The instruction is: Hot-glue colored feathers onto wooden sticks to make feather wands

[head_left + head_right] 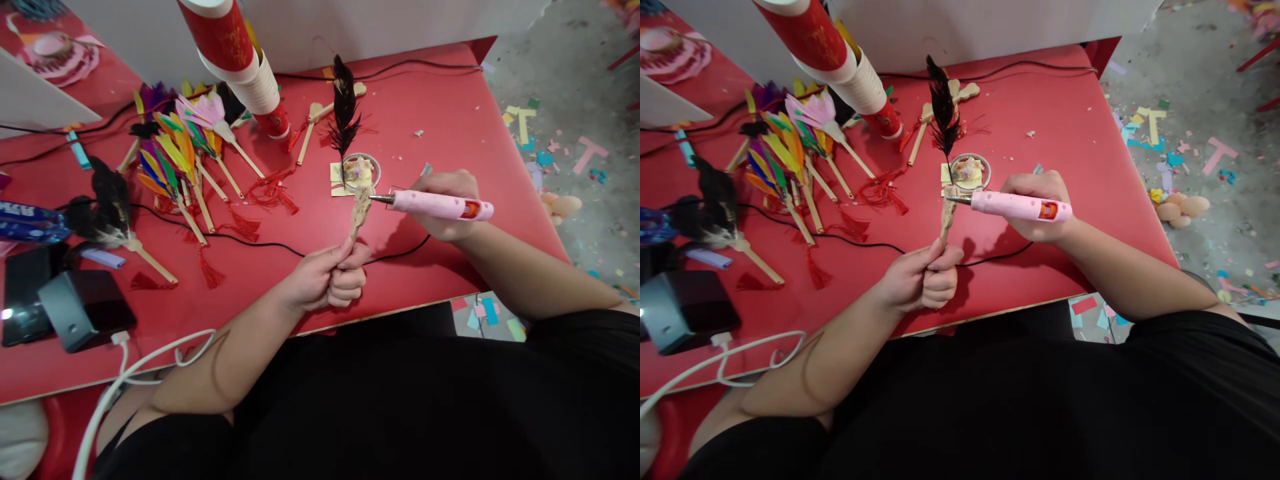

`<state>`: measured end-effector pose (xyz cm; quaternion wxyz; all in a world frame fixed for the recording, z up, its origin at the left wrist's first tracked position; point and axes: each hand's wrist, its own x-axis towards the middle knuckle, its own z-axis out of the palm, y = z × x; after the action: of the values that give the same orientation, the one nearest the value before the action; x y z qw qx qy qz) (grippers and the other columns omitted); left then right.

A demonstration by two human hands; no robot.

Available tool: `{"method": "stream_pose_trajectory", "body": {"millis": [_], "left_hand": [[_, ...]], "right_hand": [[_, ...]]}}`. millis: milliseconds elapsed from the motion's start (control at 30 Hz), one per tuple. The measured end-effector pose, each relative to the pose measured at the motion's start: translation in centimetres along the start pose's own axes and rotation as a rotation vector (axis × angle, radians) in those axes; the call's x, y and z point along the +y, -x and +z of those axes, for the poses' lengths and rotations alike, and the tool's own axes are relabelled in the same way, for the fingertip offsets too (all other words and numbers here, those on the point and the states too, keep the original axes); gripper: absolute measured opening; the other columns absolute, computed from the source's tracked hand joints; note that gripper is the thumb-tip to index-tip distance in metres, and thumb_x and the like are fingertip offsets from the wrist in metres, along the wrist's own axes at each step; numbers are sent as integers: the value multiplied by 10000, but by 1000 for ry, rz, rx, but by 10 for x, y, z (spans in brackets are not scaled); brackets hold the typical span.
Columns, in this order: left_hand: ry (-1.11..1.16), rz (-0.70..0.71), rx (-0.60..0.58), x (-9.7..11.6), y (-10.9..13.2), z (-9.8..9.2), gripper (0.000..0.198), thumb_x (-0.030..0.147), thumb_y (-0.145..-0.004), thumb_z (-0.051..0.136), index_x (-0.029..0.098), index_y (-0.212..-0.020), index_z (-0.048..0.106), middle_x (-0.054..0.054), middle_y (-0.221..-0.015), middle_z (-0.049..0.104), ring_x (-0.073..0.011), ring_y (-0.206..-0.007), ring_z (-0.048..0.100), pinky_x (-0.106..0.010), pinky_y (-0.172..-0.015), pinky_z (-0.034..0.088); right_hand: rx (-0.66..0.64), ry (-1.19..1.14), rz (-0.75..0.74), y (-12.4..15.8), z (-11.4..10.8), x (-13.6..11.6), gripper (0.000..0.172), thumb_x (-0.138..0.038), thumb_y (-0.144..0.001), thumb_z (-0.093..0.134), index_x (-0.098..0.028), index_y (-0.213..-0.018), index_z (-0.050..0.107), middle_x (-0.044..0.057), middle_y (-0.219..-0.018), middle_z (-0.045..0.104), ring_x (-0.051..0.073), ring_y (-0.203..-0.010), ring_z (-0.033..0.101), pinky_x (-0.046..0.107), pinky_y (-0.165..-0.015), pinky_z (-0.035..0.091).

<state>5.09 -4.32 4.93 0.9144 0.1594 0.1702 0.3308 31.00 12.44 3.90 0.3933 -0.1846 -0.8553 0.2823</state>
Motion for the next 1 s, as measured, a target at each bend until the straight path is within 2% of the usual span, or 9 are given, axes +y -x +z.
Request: {"method": "stream_pose_trajectory", "body": {"millis": [100,267,400,500,667,867,1000], "left_hand": [[30,-14,46,1,1,1,609,559,-1297,456,257,-789,309,114,-596,183,-79,-483,17,-179,-444,74],[58,-40,41,3,2,-1,644,622,-1257,565,272,-795,284,117,-586,174,-80,-478,2,-183,-425,77],[72,-53,-1,3,4,-4,680,637,-1220,650,275,-782,277,117,-577,159,-79,-460,1,-187,-403,75],[98,-76,8,2,5,-6,678,656,-1222,623,280,-787,265,118,-579,150,-78,-447,-12,-191,-386,76],[107,-97,39,1,5,-8,645,656,-1244,552,284,-799,270,117,-583,159,-77,-444,-12,-191,-383,93],[66,-53,18,0,3,-5,639,624,-1252,571,276,-799,283,115,-595,178,-79,-463,16,-192,-419,77],[10,-20,15,-1,1,-3,655,635,-1224,651,271,-809,297,115,-609,194,-82,-482,37,-190,-443,61]], "right_hand": [[-33,-38,-40,-2,1,3,202,-436,-1015,777,-278,-900,725,-18,-664,684,153,-473,542,324,-478,428],[-57,-77,-112,-5,0,2,34,-299,-946,765,-295,-920,744,-34,-698,738,143,-476,552,302,-494,428],[-83,-27,-38,-3,-4,2,86,-356,-954,773,-303,-899,736,-21,-683,728,152,-487,528,324,-516,423],[-100,14,30,-2,-6,2,153,-420,-957,788,-304,-882,723,-21,-650,686,154,-479,489,332,-520,425],[-65,25,12,-2,-6,1,162,-437,-955,763,-305,-873,718,-22,-636,645,153,-468,465,329,-510,410],[-53,-14,-37,-3,-6,1,45,-322,-922,736,-299,-898,707,-36,-655,648,143,-474,452,327,-516,398],[-69,3,-12,-2,-5,2,66,-325,-914,762,-304,-901,702,-37,-670,670,150,-481,461,331,-527,408]]}}
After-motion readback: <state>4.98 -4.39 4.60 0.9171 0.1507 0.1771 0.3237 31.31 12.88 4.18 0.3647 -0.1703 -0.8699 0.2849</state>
